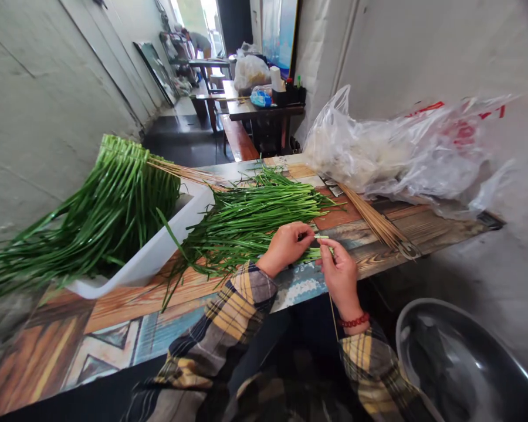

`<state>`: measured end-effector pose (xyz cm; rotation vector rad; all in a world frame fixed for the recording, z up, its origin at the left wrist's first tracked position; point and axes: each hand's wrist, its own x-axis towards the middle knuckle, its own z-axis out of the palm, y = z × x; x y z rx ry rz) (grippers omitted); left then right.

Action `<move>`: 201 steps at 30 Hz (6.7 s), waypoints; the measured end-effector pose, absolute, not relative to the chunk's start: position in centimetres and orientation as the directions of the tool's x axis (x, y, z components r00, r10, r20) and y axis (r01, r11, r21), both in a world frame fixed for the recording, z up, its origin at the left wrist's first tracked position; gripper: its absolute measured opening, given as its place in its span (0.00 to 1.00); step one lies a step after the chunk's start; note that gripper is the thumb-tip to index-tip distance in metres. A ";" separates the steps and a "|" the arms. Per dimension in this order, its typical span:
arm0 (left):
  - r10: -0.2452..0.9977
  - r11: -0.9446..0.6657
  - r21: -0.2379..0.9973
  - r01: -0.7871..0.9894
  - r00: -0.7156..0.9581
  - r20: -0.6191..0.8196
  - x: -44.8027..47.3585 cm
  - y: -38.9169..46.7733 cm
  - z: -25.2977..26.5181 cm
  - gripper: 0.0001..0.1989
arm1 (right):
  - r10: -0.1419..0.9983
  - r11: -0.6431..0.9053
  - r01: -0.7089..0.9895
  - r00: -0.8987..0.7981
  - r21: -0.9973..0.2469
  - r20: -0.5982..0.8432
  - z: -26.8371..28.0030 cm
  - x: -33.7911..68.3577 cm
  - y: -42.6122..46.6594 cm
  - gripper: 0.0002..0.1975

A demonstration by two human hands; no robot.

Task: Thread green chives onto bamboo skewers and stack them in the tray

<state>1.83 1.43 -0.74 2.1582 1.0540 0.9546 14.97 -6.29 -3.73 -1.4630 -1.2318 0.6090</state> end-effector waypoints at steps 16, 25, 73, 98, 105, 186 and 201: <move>0.842 -0.504 0.757 0.415 0.431 0.324 1.8 1.3 -0.3 0.08 | 0.936 0.089 0.335 0.295 -0.938 0.194 -3.3 15.0 -6.1 0.19; 0.843 -0.504 0.761 0.408 0.424 0.331 1.7 1.3 -0.4 0.08 | 0.941 0.092 0.323 0.282 -0.942 0.188 -3.4 14.9 -6.0 0.20; 0.781 -0.565 0.736 0.372 0.528 0.333 1.2 0.8 -0.3 0.09 | 0.920 0.070 0.355 0.338 -0.932 0.197 -4.3 14.9 -5.8 0.17; 0.858 -0.407 0.193 0.893 0.301 0.416 -0.2 2.9 -0.3 0.11 | 0.920 0.042 0.455 0.328 -0.889 0.212 -3.6 14.6 -6.0 0.17; 0.863 -0.413 0.107 0.904 0.352 0.363 0.0 2.6 0.3 0.12 | 0.918 0.050 0.467 0.326 -0.883 0.225 -3.7 14.6 -6.0 0.18; 0.752 -0.622 0.705 0.340 0.511 0.417 0.9 2.0 -0.2 0.06 | 0.942 0.084 0.364 0.276 -0.928 0.193 -3.5 14.9 -5.8 0.18; 0.751 -0.604 0.739 0.299 0.524 0.402 0.8 1.9 -0.4 0.06 | 0.945 0.108 0.249 0.276 -0.962 0.177 -3.7 15.0 -5.9 0.23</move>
